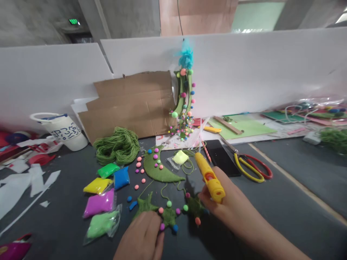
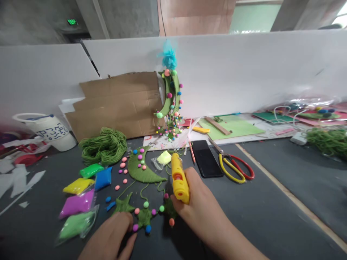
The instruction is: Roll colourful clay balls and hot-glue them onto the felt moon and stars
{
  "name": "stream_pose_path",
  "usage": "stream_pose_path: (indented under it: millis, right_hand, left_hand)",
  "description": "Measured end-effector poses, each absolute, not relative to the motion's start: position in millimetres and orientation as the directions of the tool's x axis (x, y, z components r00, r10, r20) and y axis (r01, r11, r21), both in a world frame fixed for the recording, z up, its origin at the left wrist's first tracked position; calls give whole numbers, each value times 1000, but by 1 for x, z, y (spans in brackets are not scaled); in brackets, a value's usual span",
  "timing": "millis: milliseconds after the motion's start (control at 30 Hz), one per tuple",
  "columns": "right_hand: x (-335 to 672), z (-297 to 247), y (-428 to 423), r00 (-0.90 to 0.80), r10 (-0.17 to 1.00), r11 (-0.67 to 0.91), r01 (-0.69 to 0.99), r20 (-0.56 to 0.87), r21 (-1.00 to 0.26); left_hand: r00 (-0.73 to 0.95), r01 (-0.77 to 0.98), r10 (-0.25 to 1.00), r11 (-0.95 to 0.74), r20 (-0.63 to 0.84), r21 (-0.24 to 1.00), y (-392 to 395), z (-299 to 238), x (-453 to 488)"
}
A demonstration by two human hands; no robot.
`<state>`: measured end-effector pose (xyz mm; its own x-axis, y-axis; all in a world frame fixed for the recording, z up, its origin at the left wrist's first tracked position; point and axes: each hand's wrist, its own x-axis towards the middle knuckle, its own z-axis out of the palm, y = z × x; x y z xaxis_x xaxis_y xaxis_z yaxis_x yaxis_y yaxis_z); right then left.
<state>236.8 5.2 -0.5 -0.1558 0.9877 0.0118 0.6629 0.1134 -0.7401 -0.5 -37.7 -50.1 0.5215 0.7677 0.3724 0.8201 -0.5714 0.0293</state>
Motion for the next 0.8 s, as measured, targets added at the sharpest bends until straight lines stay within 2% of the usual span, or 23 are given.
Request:
stream_pose_path:
  millis: [167,233,300,400,500,667,800]
  right_hand:
    - [242,-3,10,-135,990,113,652,32,-750]
    - [244,-7,12,-112,992,116,639,57,-761]
    - [246,-11,14,-90,994,110,624,68,-774]
    - [247,-12,16,-81,992,124,601,95,-789]
    - [246,-10,17,-93,990,144,579,110,-803]
    - [246,-5,17,-91,987,163,536,135,-828]
    - [248,-1,15,-93,984,178,509,151,-842]
  left_hand:
    - [482,830,739,-557,470,25,-38,-43,0]
    - [468,833,754,-550,461,53,-36,-38,0]
    - [486,820,792,-560,369,122,-33,-30,5]
    - [503,813,851,-524,147,255,-24,-15,23]
    - [482,831,876,-454,-8,322,-14,-7,45]
    - [457,822,889,-410,-28,395,-3,-23,61]
    - [453,827,891,-405,-36,389,1,-35,61]
